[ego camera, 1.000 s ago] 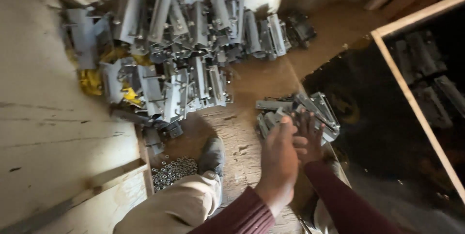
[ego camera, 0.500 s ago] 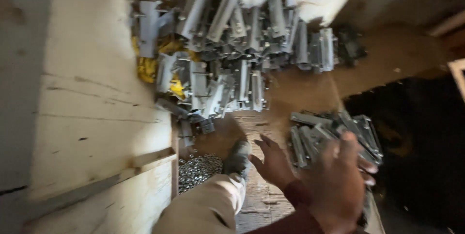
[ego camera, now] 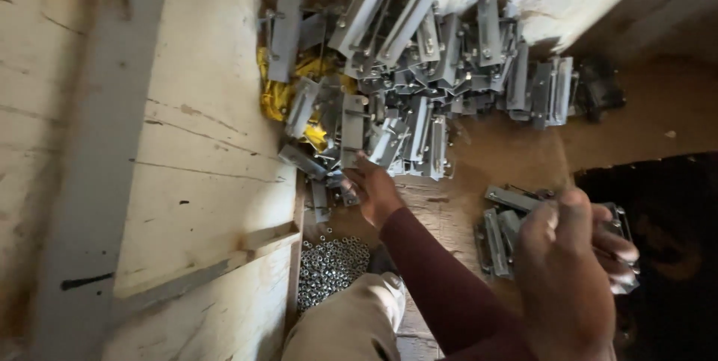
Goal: Picking up metal brackets from a pile and placing them into a wooden crate, occasionally inspecting or fitting them.
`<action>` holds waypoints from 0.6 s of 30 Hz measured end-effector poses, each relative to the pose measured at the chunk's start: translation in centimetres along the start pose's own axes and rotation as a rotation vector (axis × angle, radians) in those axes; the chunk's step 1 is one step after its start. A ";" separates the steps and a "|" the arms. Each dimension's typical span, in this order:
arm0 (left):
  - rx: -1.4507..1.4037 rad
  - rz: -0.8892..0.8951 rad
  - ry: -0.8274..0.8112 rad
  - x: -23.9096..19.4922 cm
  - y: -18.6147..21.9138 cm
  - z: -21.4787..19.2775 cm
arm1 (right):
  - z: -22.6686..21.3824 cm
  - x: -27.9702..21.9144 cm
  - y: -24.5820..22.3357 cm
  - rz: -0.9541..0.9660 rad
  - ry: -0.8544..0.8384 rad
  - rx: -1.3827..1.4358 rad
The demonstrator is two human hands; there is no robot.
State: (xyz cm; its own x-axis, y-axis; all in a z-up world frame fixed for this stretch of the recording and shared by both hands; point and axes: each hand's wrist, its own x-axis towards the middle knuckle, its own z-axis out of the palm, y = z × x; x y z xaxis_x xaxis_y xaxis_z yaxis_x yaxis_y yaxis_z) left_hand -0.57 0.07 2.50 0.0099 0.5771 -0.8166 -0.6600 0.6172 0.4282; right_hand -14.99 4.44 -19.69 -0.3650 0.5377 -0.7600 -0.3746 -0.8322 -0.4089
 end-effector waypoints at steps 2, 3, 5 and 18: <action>-0.029 0.047 0.040 0.9 0.2 -0.6 | 0.0 1.3 0.4 0.017 0.081 0.077; -0.054 0.091 0.077 1.2 0.2 -0.7 | -0.2 1.9 0.5 0.032 0.165 0.158; -0.053 0.062 0.081 1.1 0.5 -0.9 | -0.7 3.5 0.7 0.038 0.125 0.197; -0.020 -0.017 0.045 0.8 0.0 -0.4 | -2.8 2.0 -0.9 0.005 -0.232 -0.011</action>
State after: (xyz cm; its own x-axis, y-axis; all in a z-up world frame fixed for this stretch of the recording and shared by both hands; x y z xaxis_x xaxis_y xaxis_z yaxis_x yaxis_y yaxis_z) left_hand -0.90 0.29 1.73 -0.0124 0.5412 -0.8408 -0.6751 0.6158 0.4063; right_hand -13.04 5.91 -22.25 -0.5532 0.5495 -0.6260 -0.3638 -0.8355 -0.4119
